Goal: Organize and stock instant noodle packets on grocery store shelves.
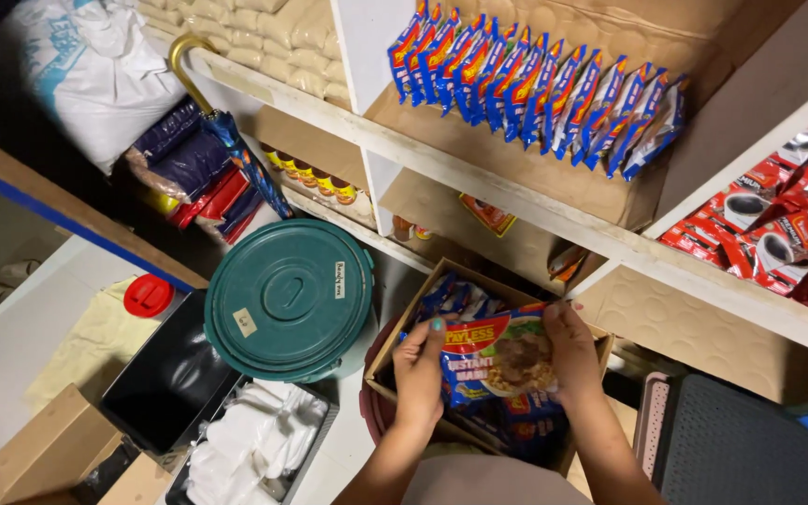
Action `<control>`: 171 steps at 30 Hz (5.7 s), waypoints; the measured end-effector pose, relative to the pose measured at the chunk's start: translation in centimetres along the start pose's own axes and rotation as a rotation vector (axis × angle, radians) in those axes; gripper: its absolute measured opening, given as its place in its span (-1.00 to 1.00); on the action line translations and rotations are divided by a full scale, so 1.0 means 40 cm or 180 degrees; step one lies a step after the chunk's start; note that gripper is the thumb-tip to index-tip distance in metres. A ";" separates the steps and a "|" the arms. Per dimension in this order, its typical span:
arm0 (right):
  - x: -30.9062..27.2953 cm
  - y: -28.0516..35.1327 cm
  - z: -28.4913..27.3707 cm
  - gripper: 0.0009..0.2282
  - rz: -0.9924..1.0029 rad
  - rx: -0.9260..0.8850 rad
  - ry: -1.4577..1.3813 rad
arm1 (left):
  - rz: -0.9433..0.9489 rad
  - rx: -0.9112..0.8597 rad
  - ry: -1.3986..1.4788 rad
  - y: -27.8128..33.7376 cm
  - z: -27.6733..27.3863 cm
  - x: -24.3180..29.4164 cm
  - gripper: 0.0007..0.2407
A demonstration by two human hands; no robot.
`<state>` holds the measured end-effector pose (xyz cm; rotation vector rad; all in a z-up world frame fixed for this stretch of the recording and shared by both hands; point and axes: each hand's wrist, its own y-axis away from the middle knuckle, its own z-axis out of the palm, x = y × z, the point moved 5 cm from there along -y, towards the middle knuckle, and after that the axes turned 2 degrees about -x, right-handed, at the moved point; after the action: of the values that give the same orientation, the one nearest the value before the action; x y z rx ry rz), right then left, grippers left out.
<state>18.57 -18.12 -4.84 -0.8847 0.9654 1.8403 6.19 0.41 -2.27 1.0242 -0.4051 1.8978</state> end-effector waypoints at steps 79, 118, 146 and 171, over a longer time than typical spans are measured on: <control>-0.176 -0.202 0.519 -0.34 -0.1209 -0.1363 0.0983 | 0.2518 -0.0577 -0.1995 -0.417 0.135 0.267 -0.66; -0.242 -0.972 0.891 -0.28 -0.2656 -0.0828 0.2396 | 0.2775 -0.0246 -0.2085 -1.055 0.150 0.382 -0.58; -0.308 -0.943 0.855 -0.37 -0.1833 -0.1370 0.1865 | 0.2197 -0.0095 -0.2729 -1.109 0.117 0.229 -0.49; -0.299 -0.932 0.885 -0.08 -0.2897 -0.0315 0.3986 | 0.2487 0.0337 -0.2402 -0.995 0.143 0.322 -0.56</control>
<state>50.04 21.03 11.38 -2.1697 0.8683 0.4293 39.29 25.15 6.32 1.8354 -1.2989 2.1245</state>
